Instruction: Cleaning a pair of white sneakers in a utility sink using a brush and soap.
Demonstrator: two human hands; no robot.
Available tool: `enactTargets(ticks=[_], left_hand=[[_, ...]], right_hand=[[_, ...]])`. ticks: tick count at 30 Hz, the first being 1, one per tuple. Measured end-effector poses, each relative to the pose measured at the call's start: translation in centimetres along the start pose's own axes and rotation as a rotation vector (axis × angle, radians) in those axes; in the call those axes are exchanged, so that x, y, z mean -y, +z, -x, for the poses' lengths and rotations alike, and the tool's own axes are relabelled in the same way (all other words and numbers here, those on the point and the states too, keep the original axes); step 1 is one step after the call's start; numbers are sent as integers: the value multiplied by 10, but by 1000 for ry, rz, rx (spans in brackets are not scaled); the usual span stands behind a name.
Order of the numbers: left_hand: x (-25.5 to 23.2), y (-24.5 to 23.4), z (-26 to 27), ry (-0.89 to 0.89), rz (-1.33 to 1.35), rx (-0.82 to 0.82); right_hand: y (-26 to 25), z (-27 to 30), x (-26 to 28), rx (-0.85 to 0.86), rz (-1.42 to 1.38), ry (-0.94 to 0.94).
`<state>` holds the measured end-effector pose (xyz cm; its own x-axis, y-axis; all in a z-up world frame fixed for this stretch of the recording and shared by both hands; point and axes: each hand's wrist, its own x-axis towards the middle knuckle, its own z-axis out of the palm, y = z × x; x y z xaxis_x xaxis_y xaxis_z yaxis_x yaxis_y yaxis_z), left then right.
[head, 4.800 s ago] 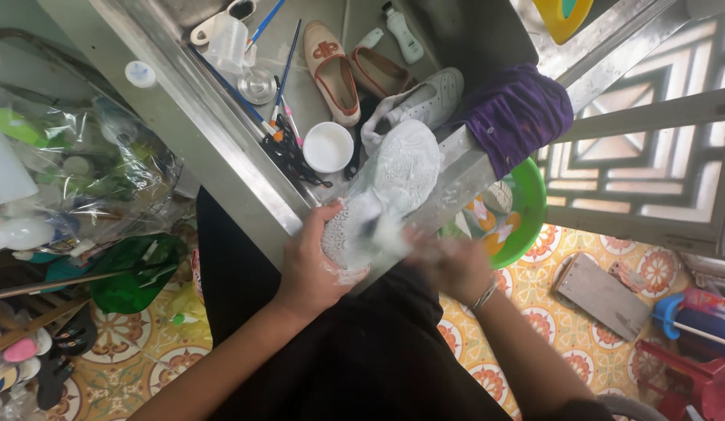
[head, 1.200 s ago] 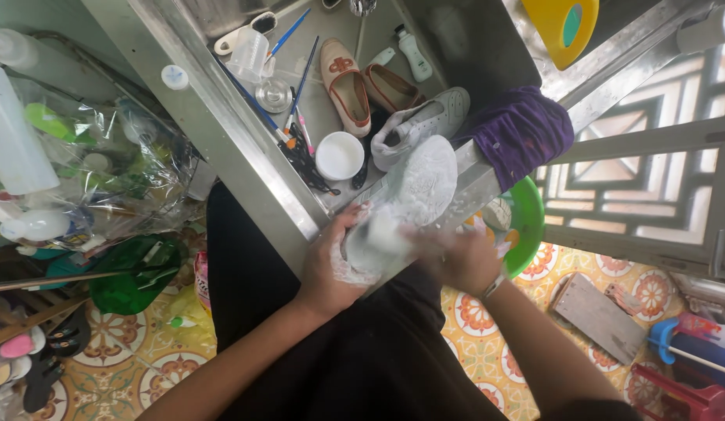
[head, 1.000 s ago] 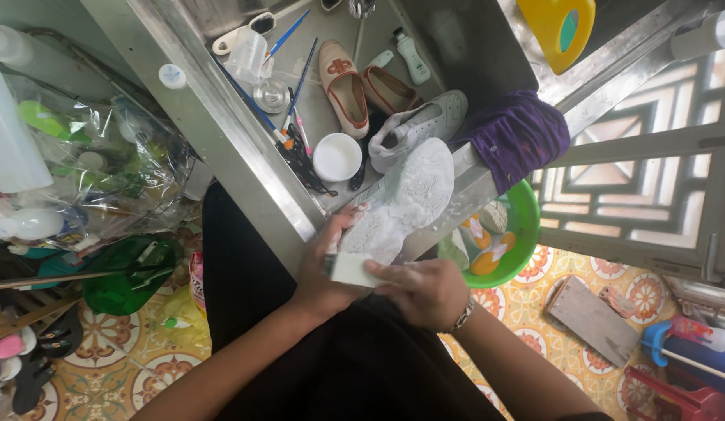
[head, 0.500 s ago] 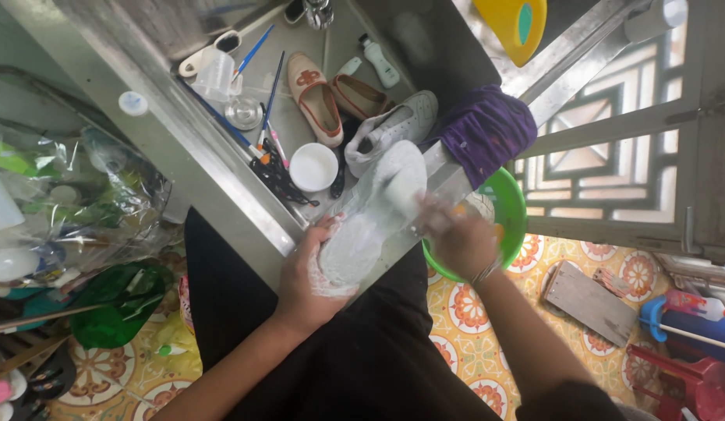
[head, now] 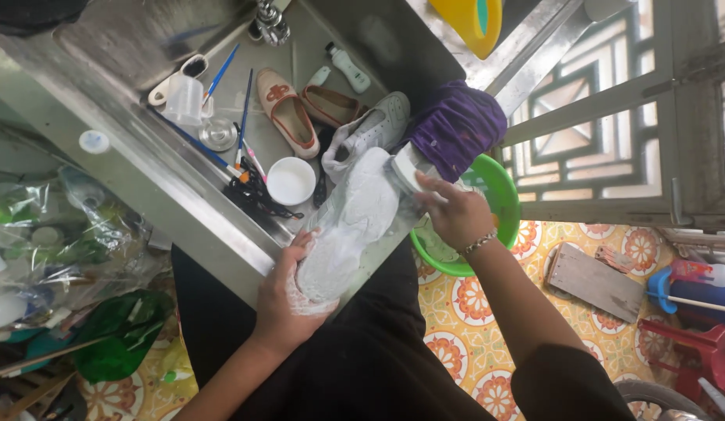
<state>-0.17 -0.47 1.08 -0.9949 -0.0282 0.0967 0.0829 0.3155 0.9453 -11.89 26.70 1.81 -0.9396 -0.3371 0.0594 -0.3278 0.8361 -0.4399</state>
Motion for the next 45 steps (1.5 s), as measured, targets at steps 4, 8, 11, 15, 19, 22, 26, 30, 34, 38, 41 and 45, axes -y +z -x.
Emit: enactTargets(ticks=[4, 8, 11, 15, 19, 22, 26, 30, 34, 38, 41, 45], left_hand=[[5, -1, -2, 37, 6, -1], [2, -1, -2, -49, 10, 15], [0, -2, -4, -5, 0, 21], [-2, -3, -1, 46, 27, -8], [-21, -26, 3, 60, -13, -62], [-34, -63, 17, 196, -167, -157], [-30, -96, 46, 214, -381, -175], [-25, -98, 70, 161, -499, -106], [-12, -100, 81, 182, -503, -54], [-7, -99, 80, 256, -608, -40], [-1, -97, 79, 211, -502, -128], [4, -98, 82, 147, -282, -182]], right_hand=[[3, 16, 37, 168, -132, 42], [18, 7, -10, 54, -163, -21], [17, 6, -6, -27, -176, 124], [16, 22, 0, 43, -136, 100], [-9, -7, -28, 13, 100, 229], [-14, -27, -10, -141, -325, 51], [19, -79, 38, 77, -395, 43], [120, -125, 45, 544, 199, -145], [195, -149, 50, 721, 468, -189], [206, -155, 48, 720, 443, -188], [158, -158, 56, 788, 315, 59], [103, -140, 36, 671, -140, 227]])
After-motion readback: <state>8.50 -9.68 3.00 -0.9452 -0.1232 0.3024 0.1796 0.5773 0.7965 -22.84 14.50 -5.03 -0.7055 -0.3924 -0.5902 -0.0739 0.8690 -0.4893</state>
